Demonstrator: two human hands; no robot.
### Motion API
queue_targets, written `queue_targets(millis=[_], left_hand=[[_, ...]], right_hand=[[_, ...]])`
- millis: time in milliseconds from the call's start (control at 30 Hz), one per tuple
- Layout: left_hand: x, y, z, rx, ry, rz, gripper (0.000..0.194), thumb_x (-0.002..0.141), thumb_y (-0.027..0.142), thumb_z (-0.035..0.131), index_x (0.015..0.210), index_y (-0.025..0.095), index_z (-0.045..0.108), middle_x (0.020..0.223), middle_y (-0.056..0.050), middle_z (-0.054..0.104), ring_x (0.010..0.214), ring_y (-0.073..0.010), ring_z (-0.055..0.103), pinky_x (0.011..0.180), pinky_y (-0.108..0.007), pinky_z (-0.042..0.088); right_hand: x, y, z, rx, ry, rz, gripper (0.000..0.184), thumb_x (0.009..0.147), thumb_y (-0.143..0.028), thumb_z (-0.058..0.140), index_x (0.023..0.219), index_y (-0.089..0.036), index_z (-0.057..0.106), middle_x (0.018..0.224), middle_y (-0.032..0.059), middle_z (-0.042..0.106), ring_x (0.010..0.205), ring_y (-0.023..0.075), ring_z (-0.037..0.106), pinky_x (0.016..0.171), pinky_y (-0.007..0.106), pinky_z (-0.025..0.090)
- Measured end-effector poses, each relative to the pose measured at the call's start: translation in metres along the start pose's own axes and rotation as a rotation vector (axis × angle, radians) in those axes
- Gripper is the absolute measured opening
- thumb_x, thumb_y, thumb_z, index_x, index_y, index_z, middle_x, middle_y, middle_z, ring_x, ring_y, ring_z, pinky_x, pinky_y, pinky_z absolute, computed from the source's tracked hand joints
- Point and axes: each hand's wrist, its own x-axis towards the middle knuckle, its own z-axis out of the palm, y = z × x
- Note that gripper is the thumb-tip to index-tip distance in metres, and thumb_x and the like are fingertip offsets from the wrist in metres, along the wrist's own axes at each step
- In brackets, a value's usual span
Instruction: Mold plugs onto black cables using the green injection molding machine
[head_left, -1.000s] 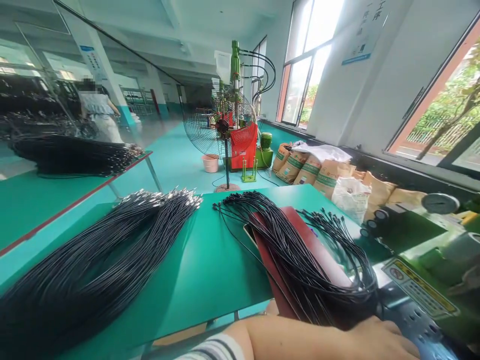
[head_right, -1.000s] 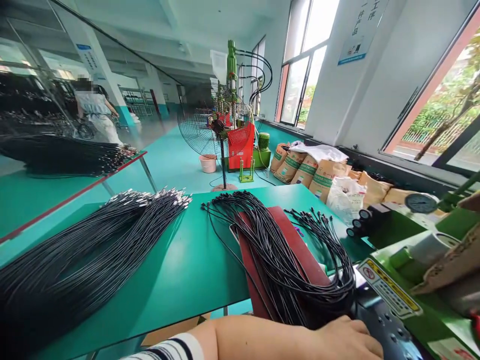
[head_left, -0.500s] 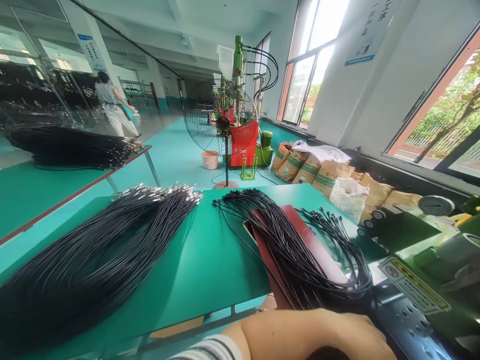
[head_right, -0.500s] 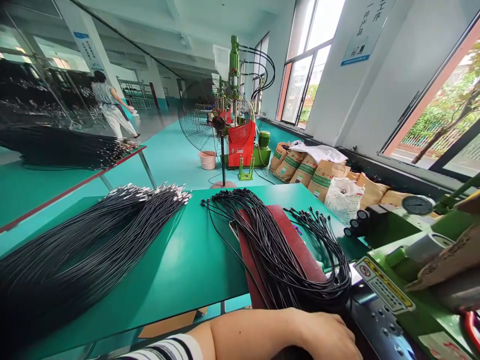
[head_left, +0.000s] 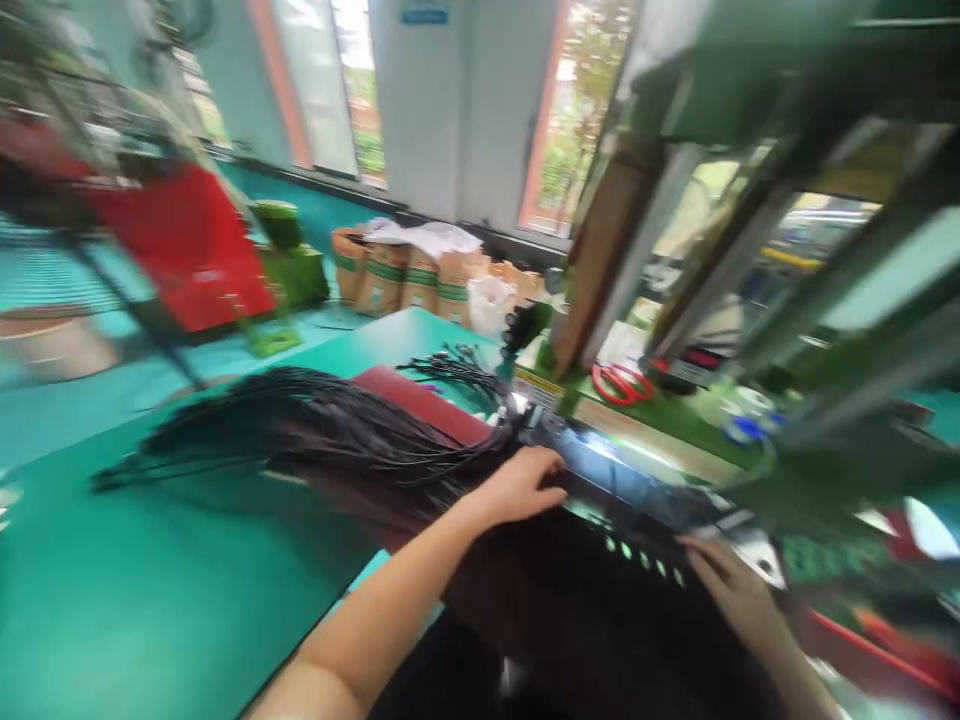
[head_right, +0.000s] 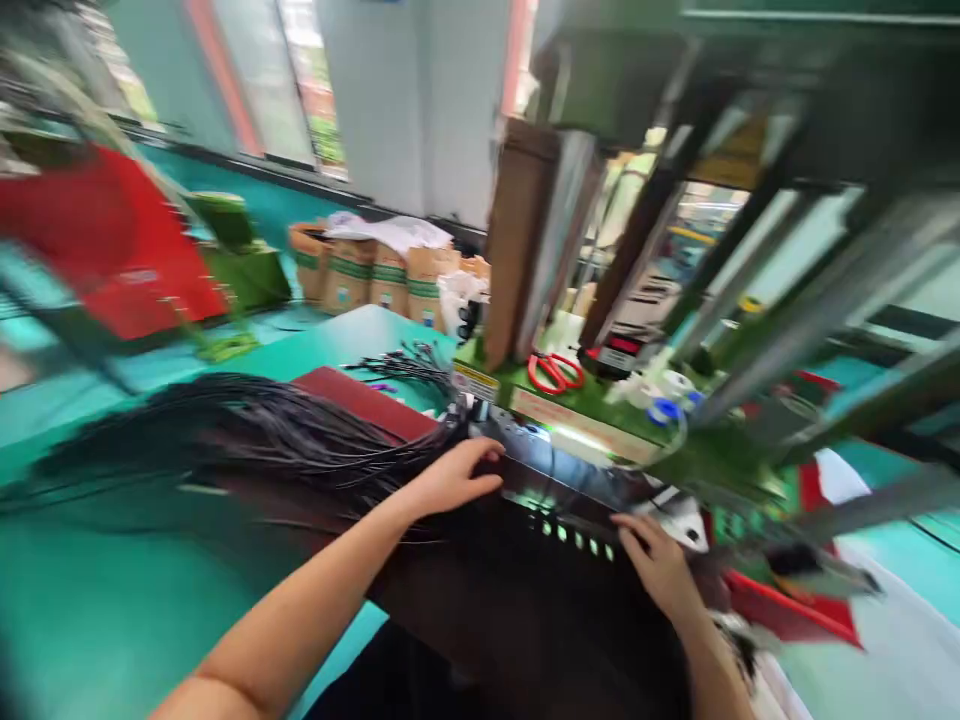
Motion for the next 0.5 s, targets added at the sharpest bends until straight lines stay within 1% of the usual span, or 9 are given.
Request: queue_targets(millis=[67, 167, 233, 300, 333, 400, 500], left_hand=[[0.008, 0.001, 0.003, -0.209, 0.04, -0.146, 0.036, 0.07, 0.027, 0.062, 0.104, 0.019, 0.057, 0.098, -0.009, 0.062, 0.092, -0.0226, 0.056, 0.082, -0.033, 0.041], [0.024, 0.006, 0.013, -0.562, 0.062, -0.379, 0.039, 0.065, 0.027, 0.068, 0.102, 0.018, 0.058, 0.096, -0.008, 0.062, 0.089, -0.0213, 0.057, 0.081, -0.033, 0.043], [0.034, 0.012, 0.023, -0.826, 0.084, -0.533, 0.036, 0.063, 0.023, 0.069, 0.097, 0.017, 0.058, 0.093, -0.008, 0.063, 0.085, -0.02, 0.058, 0.078, -0.033, 0.044], [0.043, 0.019, 0.038, -1.069, 0.123, -0.711, 0.025, 0.067, 0.017, 0.065, 0.09, 0.016, 0.056, 0.088, -0.007, 0.063, 0.081, -0.0185, 0.06, 0.075, -0.032, 0.046], [0.047, 0.022, 0.046, -1.154, 0.134, -0.789, 0.018, 0.07, 0.015, 0.061, 0.087, 0.015, 0.055, 0.086, -0.007, 0.062, 0.079, -0.0176, 0.061, 0.074, -0.031, 0.047], [0.055, 0.026, 0.061, -1.227, 0.132, -0.9, 0.006, 0.075, 0.013, 0.053, 0.081, 0.014, 0.052, 0.084, -0.008, 0.062, 0.076, -0.0158, 0.061, 0.071, -0.028, 0.048], [0.069, 0.028, 0.08, -1.247, 0.065, -0.969, 0.004, 0.077, 0.012, 0.049, 0.08, 0.013, 0.052, 0.084, -0.01, 0.062, 0.074, -0.0157, 0.062, 0.066, -0.025, 0.048]], right_hand=[[-0.004, -0.006, -0.002, 0.066, -0.047, 0.081, 0.028, 0.08, -0.04, 0.045, 0.087, -0.024, 0.067, 0.083, 0.0045, 0.065, 0.081, 0.0203, 0.062, 0.075, 0.034, 0.05], [-0.001, -0.018, -0.003, 0.11, -0.057, 0.131, 0.024, 0.079, -0.031, 0.044, 0.085, -0.022, 0.066, 0.079, 0.0047, 0.061, 0.076, 0.0185, 0.06, 0.074, 0.034, 0.048], [-0.001, -0.024, -0.003, 0.137, -0.041, 0.133, 0.022, 0.079, -0.027, 0.045, 0.084, -0.02, 0.065, 0.078, 0.0046, 0.06, 0.076, 0.0183, 0.059, 0.074, 0.034, 0.047], [-0.003, -0.026, -0.003, 0.155, -0.033, 0.131, 0.022, 0.079, -0.023, 0.045, 0.085, -0.019, 0.065, 0.079, 0.0043, 0.059, 0.077, 0.0178, 0.058, 0.075, 0.034, 0.046], [-0.004, -0.026, -0.003, 0.158, -0.033, 0.132, 0.022, 0.079, -0.021, 0.045, 0.085, -0.019, 0.065, 0.079, 0.004, 0.059, 0.078, 0.0174, 0.058, 0.075, 0.033, 0.045], [-0.007, -0.024, -0.002, 0.155, -0.036, 0.139, 0.021, 0.079, -0.018, 0.045, 0.085, -0.02, 0.065, 0.078, 0.0031, 0.059, 0.077, 0.0163, 0.057, 0.075, 0.032, 0.045], [-0.008, -0.022, -0.001, 0.151, -0.041, 0.141, 0.021, 0.079, -0.016, 0.046, 0.085, -0.02, 0.066, 0.079, 0.0024, 0.058, 0.077, 0.0152, 0.057, 0.075, 0.03, 0.045]])
